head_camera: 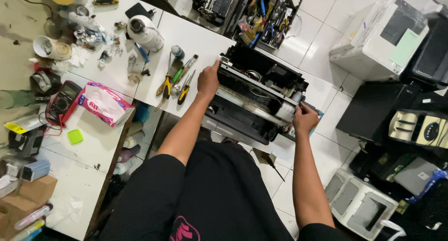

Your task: The person uses a screwdriver to remove screws from the top cover of a printer. They then remove the cover and proceed to detach the internal ink cartridge assembly from the main printer body.

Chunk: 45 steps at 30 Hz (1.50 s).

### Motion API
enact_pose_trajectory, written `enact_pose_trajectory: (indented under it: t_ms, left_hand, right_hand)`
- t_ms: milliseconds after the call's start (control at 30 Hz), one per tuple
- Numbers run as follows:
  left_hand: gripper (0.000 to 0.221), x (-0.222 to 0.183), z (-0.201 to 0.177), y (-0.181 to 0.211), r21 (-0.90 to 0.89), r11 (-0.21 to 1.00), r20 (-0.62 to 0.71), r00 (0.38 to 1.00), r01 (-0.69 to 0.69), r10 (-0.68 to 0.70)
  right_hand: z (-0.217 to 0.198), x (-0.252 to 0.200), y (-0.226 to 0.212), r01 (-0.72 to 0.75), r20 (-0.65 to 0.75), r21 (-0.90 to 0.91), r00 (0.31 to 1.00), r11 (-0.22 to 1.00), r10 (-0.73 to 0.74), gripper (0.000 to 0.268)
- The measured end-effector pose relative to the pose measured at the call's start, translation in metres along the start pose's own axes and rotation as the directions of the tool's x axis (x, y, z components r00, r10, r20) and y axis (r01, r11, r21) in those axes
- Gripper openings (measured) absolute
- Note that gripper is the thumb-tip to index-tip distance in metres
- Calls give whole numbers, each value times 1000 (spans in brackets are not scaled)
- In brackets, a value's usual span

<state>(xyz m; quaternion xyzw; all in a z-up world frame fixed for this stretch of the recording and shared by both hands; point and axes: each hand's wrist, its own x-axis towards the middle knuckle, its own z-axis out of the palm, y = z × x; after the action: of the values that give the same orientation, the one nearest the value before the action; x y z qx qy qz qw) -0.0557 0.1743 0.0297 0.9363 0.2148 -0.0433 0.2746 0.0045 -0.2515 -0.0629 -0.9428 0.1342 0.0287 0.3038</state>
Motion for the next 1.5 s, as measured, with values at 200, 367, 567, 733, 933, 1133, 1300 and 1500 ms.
enact_pose_trajectory:
  t_ms: [200,367,567,733,933,1133,1300,1500]
  left_hand:
    - [65,-18,-6,-4,20,1000,47,999,22,-23]
    - [67,-24,-3,-11,16,1000,32,999,-3,2]
    - [61,-35,15,-21,42,998,32,998,-50,49]
    - [62,-27,12,-25,120,987,-82,990,-107,118]
    - [64,-29,26,-29,136,984,-97,987,-118,131]
    - [63,-33,28,-28,159,987,-83,996,-18,32]
    - [63,-23,28,-24,173,984,-100,995,44,-27]
    - [64,-24,24,-13,144,987,-101,993,69,-55]
  right_hand:
    - [-2,4,-7,32,0,-33,999,999,-32,27]
    - [-28,-3,-21,43,-17,-16,999,999,-43,24]
    - [-29,9,135,-185,-276,-94,949,978,153,22]
    - [-10,-15,162,-410,18,-124,909,903,416,45]
    - [-27,-45,137,-503,40,-100,860,858,509,45]
    - [-49,-64,127,-500,159,23,856,865,491,48]
    - [-90,-84,72,-587,337,224,796,778,503,76]
    - [-78,-88,78,-622,354,342,779,704,517,83]
